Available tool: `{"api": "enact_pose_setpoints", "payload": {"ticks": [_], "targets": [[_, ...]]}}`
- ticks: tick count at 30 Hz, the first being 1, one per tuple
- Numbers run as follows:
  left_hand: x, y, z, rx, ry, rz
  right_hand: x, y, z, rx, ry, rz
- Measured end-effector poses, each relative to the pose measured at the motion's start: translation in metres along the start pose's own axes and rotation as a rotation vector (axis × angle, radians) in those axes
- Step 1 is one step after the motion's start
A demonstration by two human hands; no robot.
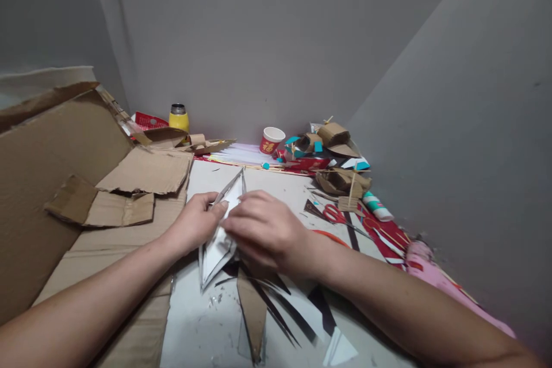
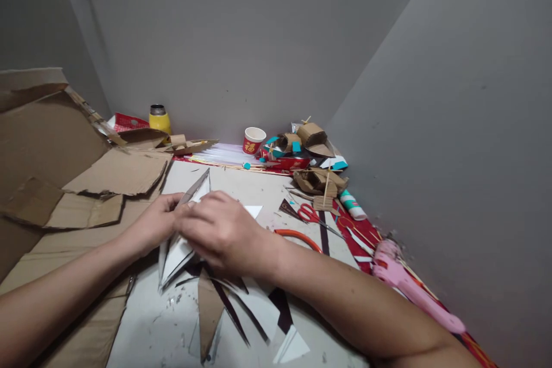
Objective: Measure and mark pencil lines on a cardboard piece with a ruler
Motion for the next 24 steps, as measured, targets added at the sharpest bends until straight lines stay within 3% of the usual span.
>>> {"api": "enact_pose_setpoints", "payload": {"ticks": [2, 4, 6, 8, 12, 18, 24], "targets": [[-0.001, 0.002, -0.001, -0.032, 0.006, -0.008, -0.017, 0.019, -0.008, -0.264, -0.2, 0.072], [0.0, 0.004, -0.002, -0.059, 0.021, -0.015, -0.037, 0.025, -0.017, -0.387, -0.451, 0.168], [0.001, 0.004, -0.003, -0.073, 0.029, -0.022, -0.054, 0.015, -0.02, -0.328, -0.648, 0.298], [0.0, 0.003, -0.003, -0.079, 0.028, -0.025, -0.065, -0.004, -0.02, -0.19, -0.759, 0.444], [-0.002, -0.002, -0.004, -0.067, 0.012, -0.012, -0.07, -0.03, -0.018, -0.073, -0.79, 0.611], [-0.005, -0.006, -0.006, -0.076, -0.027, 0.051, -0.07, -0.039, -0.02, -0.129, -0.795, 0.782], [-0.002, -0.006, -0.005, -0.104, -0.04, 0.089, -0.072, -0.039, -0.017, -0.179, -0.772, 0.791]]}}
Point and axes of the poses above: each hand's wrist, its own z-axis towards the middle knuckle, its own y-axis out of the back of the hand, x = y × z, the point moved 6 cm from there along z, towards the middle knuckle, and after that the axes turned 14 degrees about x, right-handed, at the moved point
